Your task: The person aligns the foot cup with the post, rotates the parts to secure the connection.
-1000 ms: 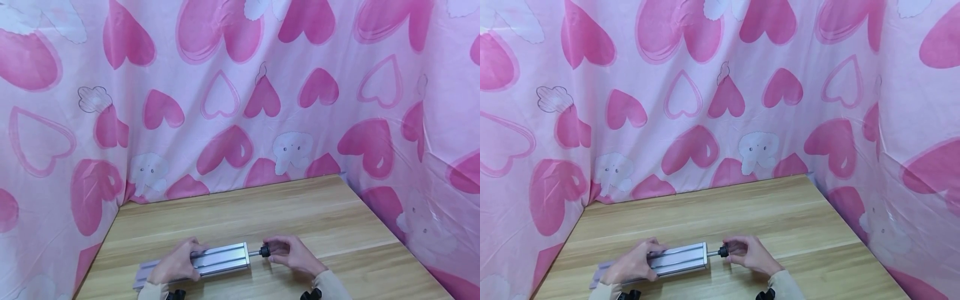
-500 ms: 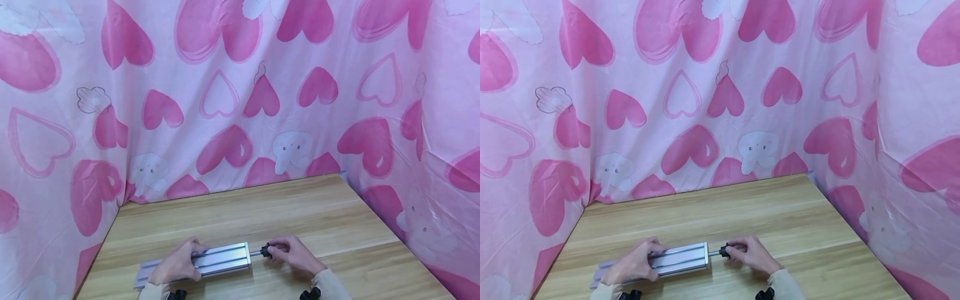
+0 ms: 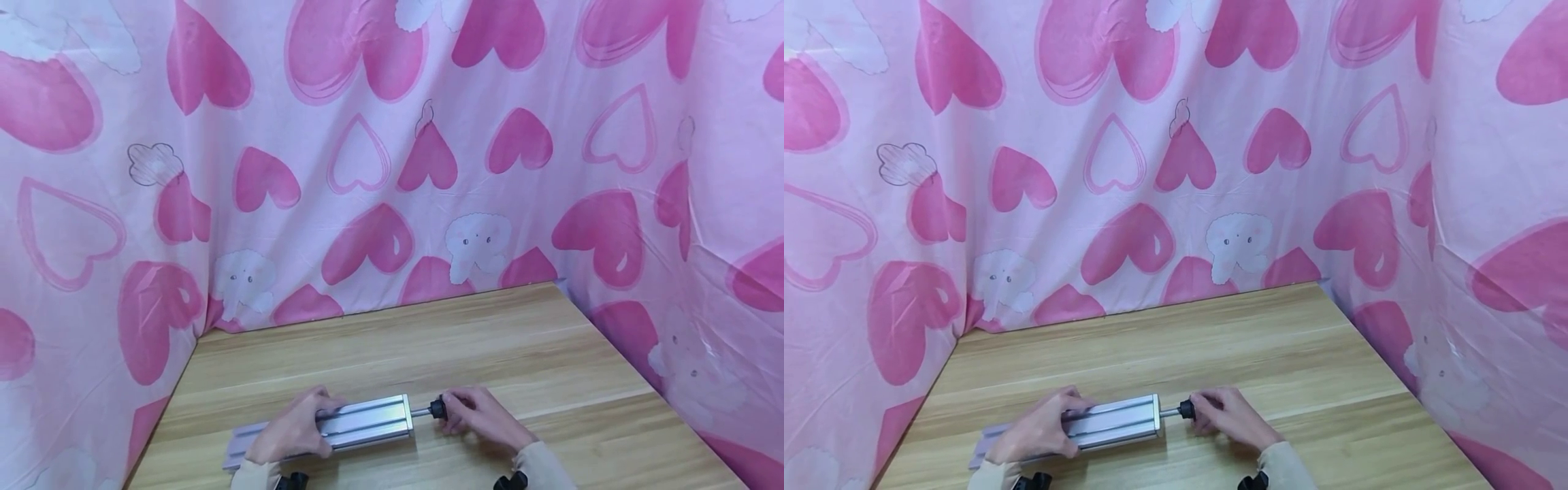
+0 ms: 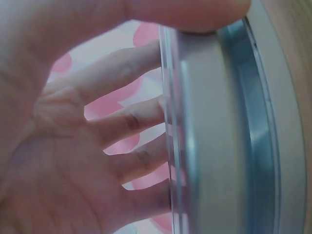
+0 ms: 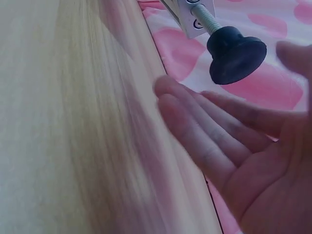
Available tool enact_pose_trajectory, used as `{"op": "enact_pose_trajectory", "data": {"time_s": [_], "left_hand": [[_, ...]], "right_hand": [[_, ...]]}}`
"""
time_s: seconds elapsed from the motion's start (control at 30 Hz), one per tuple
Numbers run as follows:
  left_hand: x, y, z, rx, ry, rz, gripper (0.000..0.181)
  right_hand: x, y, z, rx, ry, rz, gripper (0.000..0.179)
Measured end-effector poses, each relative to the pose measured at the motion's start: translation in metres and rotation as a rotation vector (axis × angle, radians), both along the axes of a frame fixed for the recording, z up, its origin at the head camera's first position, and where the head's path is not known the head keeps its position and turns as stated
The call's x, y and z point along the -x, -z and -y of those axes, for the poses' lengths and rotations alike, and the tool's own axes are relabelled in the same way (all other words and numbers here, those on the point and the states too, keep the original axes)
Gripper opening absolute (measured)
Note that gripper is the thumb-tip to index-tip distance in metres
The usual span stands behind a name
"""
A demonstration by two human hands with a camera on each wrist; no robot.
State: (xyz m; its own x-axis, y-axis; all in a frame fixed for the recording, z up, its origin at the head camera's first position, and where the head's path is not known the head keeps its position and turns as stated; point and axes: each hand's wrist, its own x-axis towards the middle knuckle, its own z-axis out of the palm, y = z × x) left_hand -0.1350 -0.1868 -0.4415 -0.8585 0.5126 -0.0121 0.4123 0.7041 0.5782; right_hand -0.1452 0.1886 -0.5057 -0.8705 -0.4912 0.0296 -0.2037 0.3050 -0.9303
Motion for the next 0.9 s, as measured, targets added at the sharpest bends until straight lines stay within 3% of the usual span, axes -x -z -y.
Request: {"op": "enact_pose_trajectory", "data": {"time_s": [0.1, 0.2, 0.33, 0.63, 0.9], "left_hand": [[-0.0004, -0.0005, 0.0004, -0.011, 0.004, -0.012, 0.077], [-0.0008, -0.0002, 0.0012, -0.015, 0.008, -0.022, 0.077], [-0.0013, 0.0013, 0.0013, 0.001, 0.004, -0.01, 0.076], [-0.0011, -0.0001, 0.0032, -0.009, 0.021, -0.002, 0.075], [0.0009, -0.0009, 0.0029, -0.017, 0.02, 0.024, 0.075]], "right_hand": [[-0.0024, 0.0004, -0.0027, 0.017, 0.004, -0.054, 0.047], [-0.0024, 0.0012, -0.0032, 0.099, -0.037, -0.085, 0.053], [-0.0012, 0.0011, -0.0032, 0.136, -0.056, -0.1, 0.05], [-0.0018, -0.0045, -0.0019, -0.02, 0.042, -0.028, 0.042], [0.0018, -0.0016, 0.0041, 0.056, 0.001, 0.046, 0.038]]}}
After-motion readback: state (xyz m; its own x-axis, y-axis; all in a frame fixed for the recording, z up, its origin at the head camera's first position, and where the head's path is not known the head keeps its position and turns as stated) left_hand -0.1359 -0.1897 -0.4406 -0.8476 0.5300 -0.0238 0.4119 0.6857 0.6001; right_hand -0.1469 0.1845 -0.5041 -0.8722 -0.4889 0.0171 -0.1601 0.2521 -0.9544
